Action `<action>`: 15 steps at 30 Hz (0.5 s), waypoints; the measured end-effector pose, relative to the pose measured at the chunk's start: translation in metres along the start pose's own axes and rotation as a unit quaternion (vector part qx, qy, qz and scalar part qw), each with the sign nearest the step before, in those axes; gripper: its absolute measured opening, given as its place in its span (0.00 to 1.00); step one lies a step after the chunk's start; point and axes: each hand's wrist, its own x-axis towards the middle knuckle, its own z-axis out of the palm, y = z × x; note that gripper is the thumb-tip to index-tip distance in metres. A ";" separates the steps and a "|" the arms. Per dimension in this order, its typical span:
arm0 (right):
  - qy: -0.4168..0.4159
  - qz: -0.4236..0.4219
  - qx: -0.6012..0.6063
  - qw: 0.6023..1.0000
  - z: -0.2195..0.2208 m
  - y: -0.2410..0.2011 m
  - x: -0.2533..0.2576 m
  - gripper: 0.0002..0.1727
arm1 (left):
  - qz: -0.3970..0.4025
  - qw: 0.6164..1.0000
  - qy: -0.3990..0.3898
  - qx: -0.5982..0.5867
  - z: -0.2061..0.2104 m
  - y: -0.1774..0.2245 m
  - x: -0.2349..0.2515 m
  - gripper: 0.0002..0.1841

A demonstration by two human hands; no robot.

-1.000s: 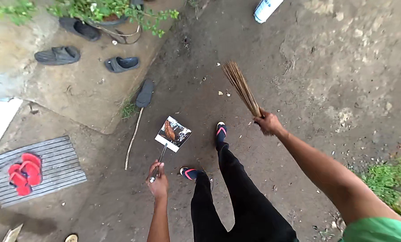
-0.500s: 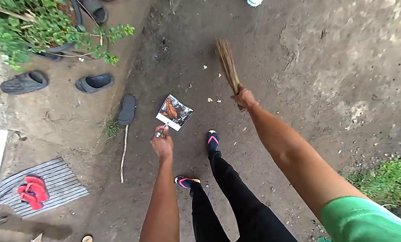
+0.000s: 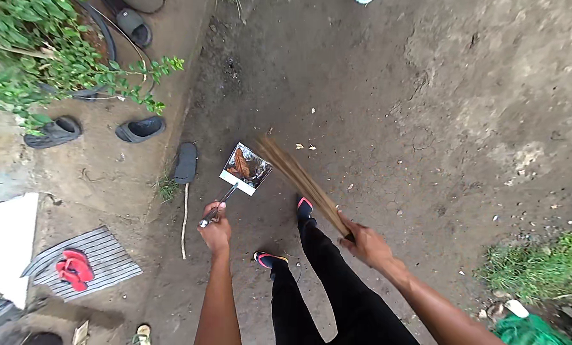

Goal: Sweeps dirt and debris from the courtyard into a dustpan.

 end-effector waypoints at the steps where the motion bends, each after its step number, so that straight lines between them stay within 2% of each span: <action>1: 0.024 0.003 -0.019 1.000 -0.015 -0.001 0.012 0.47 | -0.004 1.000 -0.002 0.006 -0.002 0.002 -0.001 0.12; 5: 0.104 0.017 -0.055 0.993 -0.050 -0.016 0.103 0.46 | -0.008 0.999 -0.012 0.045 0.012 0.000 -0.008 0.11; 7: 0.111 0.029 -0.060 0.992 -0.035 -0.027 0.147 0.49 | -0.020 0.997 -0.024 0.075 0.019 0.002 -0.011 0.11; 8: 0.083 0.024 -0.064 0.994 -0.021 -0.035 0.157 0.50 | -0.027 0.995 -0.031 0.087 0.021 0.005 -0.011 0.12; 10: -0.006 -0.015 -0.091 0.996 0.020 -0.042 0.152 0.51 | -0.034 0.993 -0.049 0.103 0.024 0.009 -0.011 0.12; 12: -0.073 -0.051 -0.110 0.990 0.053 -0.041 0.120 0.50 | -0.042 0.992 -0.055 0.103 0.027 0.007 -0.012 0.13; 15: -0.090 -0.046 -0.100 0.990 0.070 -0.039 0.055 0.48 | -0.049 0.993 -0.050 0.095 0.022 0.002 -0.012 0.13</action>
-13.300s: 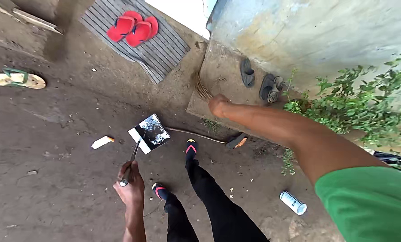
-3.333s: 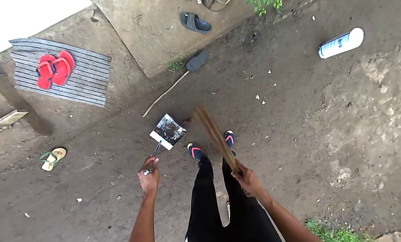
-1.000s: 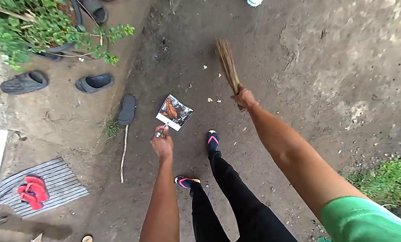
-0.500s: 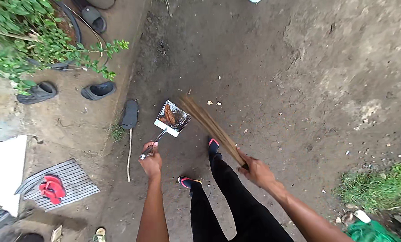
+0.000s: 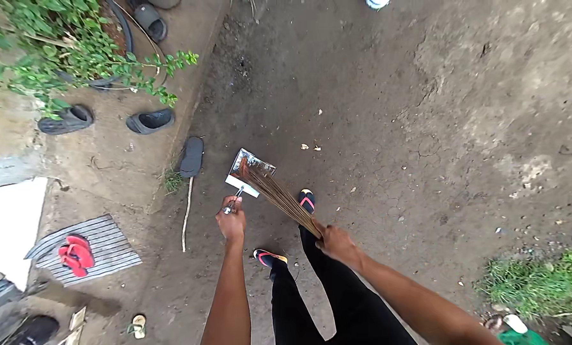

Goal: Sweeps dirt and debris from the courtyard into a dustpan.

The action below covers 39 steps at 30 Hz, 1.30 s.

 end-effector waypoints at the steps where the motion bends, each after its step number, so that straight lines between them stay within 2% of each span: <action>1: -0.002 0.014 0.007 1.000 0.002 0.001 -0.023 0.48 | 0.002 1.000 -0.006 -0.005 -0.005 -0.002 -0.002 0.13; 4: 0.035 0.060 0.014 0.998 -0.006 0.019 -0.069 0.48 | 0.037 0.998 0.021 -0.040 -0.017 -0.018 -0.014 0.12; 7: 0.099 0.080 0.002 0.992 -0.039 0.045 -0.065 0.47 | 0.064 0.992 0.049 -0.100 -0.020 -0.038 -0.028 0.11; 11: 0.172 0.089 0.001 0.981 -0.101 0.054 0.009 0.45 | 0.062 0.990 0.057 -0.113 -0.009 -0.053 -0.039 0.11; 13: 0.207 0.083 0.032 0.974 -0.107 0.052 0.060 0.48 | 0.057 0.992 0.050 -0.102 0.004 -0.058 -0.041 0.11; 14: 0.199 0.070 0.041 0.977 -0.103 0.047 0.081 0.49 | 0.054 0.993 0.047 -0.098 0.009 -0.059 -0.041 0.11; 16: 0.113 0.027 0.033 0.993 -0.087 0.033 0.100 0.49 | 0.054 0.994 0.044 -0.086 0.015 -0.059 -0.037 0.10; 18: 0.035 -0.021 0.026 0.999 -0.063 0.031 0.084 0.48 | 0.048 0.996 0.035 -0.067 0.015 -0.058 -0.035 0.11; 21: 0.034 -0.056 0.094 0.993 -0.034 0.046 0.018 0.46 | 0.043 0.997 0.031 -0.058 0.007 -0.053 -0.030 0.12; 25: 0.086 0.023 0.122 0.989 -0.037 0.069 -0.054 0.47 | 0.061 0.996 0.022 -0.061 0.001 -0.055 -0.032 0.12; 28: 0.152 0.089 0.121 0.977 -0.067 0.095 -0.047 0.44 | 0.082 0.994 0.026 -0.066 0.003 -0.057 -0.034 0.12; 31: 0.203 0.155 0.152 0.955 -0.080 0.115 -0.006 0.46 | 0.094 0.993 0.014 -0.063 0.000 -0.048 -0.038 0.12; 33: 0.218 0.168 0.213 0.938 -0.062 0.109 0.022 0.45 | 0.107 0.992 0.011 -0.065 -0.002 -0.041 -0.042 0.12; 35: 0.198 0.140 0.276 0.930 -0.020 0.089 0.041 0.41 | 0.122 0.990 0.005 -0.074 0.002 -0.038 -0.044 0.12; 37: 0.136 0.089 0.304 0.939 0.033 0.059 0.042 0.40 | 0.135 0.987 -0.001 -0.083 0.013 -0.040 -0.045 0.12; 39: 0.064 0.046 0.287 0.955 0.071 0.028 0.025 0.45 | 0.136 0.987 -0.002 -0.082 0.025 -0.041 -0.045 0.11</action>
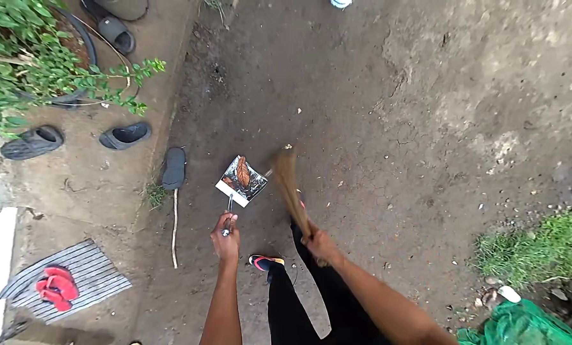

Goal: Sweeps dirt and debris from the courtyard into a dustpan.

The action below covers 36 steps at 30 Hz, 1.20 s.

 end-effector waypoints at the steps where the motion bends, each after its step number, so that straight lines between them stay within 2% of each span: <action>1: -0.026 -0.007 -0.006 1.000 0.014 -0.002 -0.016 0.47 | -0.007 1.000 0.006 0.002 0.002 0.000 0.000 0.11; 4: -0.059 -0.002 -0.030 0.998 0.017 -0.011 -0.077 0.47 | -0.045 0.998 0.031 -0.002 -0.002 0.001 0.000 0.12; 6: -0.024 0.002 -0.063 0.998 -0.011 -0.017 -0.103 0.47 | -0.075 0.996 0.050 -0.010 -0.010 -0.004 -0.002 0.12; 8: 0.048 -0.005 -0.098 0.994 -0.055 -0.019 -0.103 0.46 | -0.088 0.993 0.069 -0.026 -0.016 -0.005 -0.003 0.11; 12: 0.171 0.002 -0.130 0.977 -0.153 -0.032 -0.029 0.42 | -0.086 0.990 0.095 -0.056 -0.019 -0.003 -0.008 0.10; 15: 0.208 0.031 -0.098 0.973 -0.187 -0.053 0.050 0.44 | -0.093 0.989 0.099 -0.056 -0.011 0.003 -0.003 0.09; 16: 0.193 0.029 -0.095 0.976 -0.183 -0.059 0.067 0.44 | -0.099 0.989 0.096 -0.047 -0.007 0.009 0.000 0.09; 18: 0.089 -0.007 -0.118 0.989 -0.156 -0.062 0.079 0.39 | -0.112 0.990 0.083 -0.019 0.002 0.019 0.008 0.10; 20: -0.020 -0.053 -0.155 0.986 -0.117 -0.047 0.061 0.36 | -0.127 0.990 0.058 0.006 0.012 0.027 0.012 0.12; 22: -0.060 -0.079 -0.151 0.984 -0.094 -0.027 0.025 0.42 | -0.147 0.988 0.040 0.024 0.014 0.033 0.018 0.14; 25: -0.043 -0.046 -0.155 0.986 -0.083 -0.021 -0.037 0.47 | -0.159 0.986 0.050 0.029 0.003 0.033 0.027 0.15; 28: 0.033 -0.011 -0.152 0.988 -0.097 -0.035 -0.056 0.46 | -0.168 0.983 0.074 0.024 -0.011 0.024 0.028 0.14; 31: 0.127 0.015 -0.108 0.986 -0.116 -0.063 -0.014 0.46 | -0.168 0.982 0.079 0.015 -0.017 0.028 0.034 0.13; 33: 0.149 0.019 -0.069 0.986 -0.111 -0.075 0.030 0.46 | -0.174 0.982 0.075 0.021 -0.014 0.031 0.037 0.13; 34: 0.132 0.010 -0.051 0.990 -0.103 -0.077 0.046 0.46 | -0.176 0.982 0.069 0.025 -0.011 0.032 0.039 0.13; 36: 0.047 -0.024 -0.051 0.997 -0.087 -0.075 0.059 0.41 | -0.164 0.984 0.060 0.033 0.000 0.033 0.048 0.14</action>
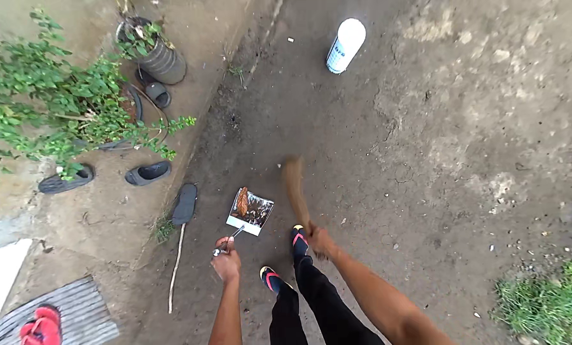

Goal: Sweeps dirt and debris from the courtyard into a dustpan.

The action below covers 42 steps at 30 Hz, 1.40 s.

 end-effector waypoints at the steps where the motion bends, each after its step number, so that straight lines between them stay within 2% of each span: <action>1: -0.046 -0.022 -0.022 0.998 0.007 0.002 -0.006 0.40 | 0.003 1.000 -0.002 0.004 0.004 0.002 0.003 0.14; 4: -0.110 -0.045 -0.045 0.992 0.012 0.010 -0.060 0.45 | -0.018 1.000 -0.009 0.014 0.000 0.009 0.007 0.16; 7: -0.065 -0.032 -0.041 0.996 -0.001 0.009 -0.122 0.45 | -0.006 1.000 -0.013 0.014 -0.020 0.006 0.010 0.16; 10: 0.019 -0.026 0.030 0.999 -0.045 0.002 -0.158 0.46 | 0.025 1.000 -0.014 -0.003 -0.035 0.015 0.009 0.16; 13: 0.033 -0.050 0.202 0.977 -0.109 -0.007 -0.172 0.46 | 0.044 0.999 -0.002 -0.030 -0.055 0.035 0.004 0.15; 16: 0.084 -0.044 0.179 0.979 -0.172 -0.012 -0.168 0.49 | 0.072 0.995 0.006 -0.066 -0.064 0.070 0.003 0.15; 18: 0.082 -0.054 0.210 0.973 -0.204 -0.018 -0.163 0.47 | 0.080 0.993 0.019 -0.085 -0.065 0.098 0.008 0.14; 21: 0.103 -0.055 0.194 0.974 -0.253 -0.018 -0.144 0.53 | 0.076 0.993 0.028 -0.086 -0.052 0.150 0.026 0.14; 23: 0.088 -0.079 0.244 0.962 -0.282 -0.022 -0.132 0.55 | 0.062 0.994 0.028 -0.081 -0.040 0.190 0.040 0.14; 26: 0.091 -0.108 0.223 0.964 -0.345 -0.034 -0.091 0.59 | 0.050 0.996 0.024 -0.069 -0.012 0.264 0.068 0.16; 28: 0.075 -0.111 0.207 0.969 -0.384 -0.041 -0.073 0.57 | 0.039 0.998 0.005 -0.050 0.000 0.310 0.077 0.18; 30: 0.073 -0.121 0.166 0.976 -0.445 -0.065 -0.045 0.54 | 0.038 0.998 0.006 -0.048 0.018 0.370 0.103 0.18; 33: 0.085 -0.118 0.009 0.989 -0.529 -0.109 -0.009 0.54 | 0.031 0.999 -0.001 -0.032 0.039 0.440 0.134 0.19; 36: 0.104 -0.110 -0.111 0.982 -0.605 -0.164 0.028 0.53 | 0.031 0.999 -0.008 -0.028 0.056 0.506 0.174 0.20; 39: 0.106 -0.093 -0.171 0.975 -0.671 -0.218 0.069 0.51 | 0.031 0.999 -0.029 -0.021 0.068 0.561 0.213 0.20; 42: 0.137 -0.125 -0.192 0.964 -0.734 -0.256 0.132 0.52 | 0.021 0.998 -0.052 -0.011 0.087 0.601 0.256 0.19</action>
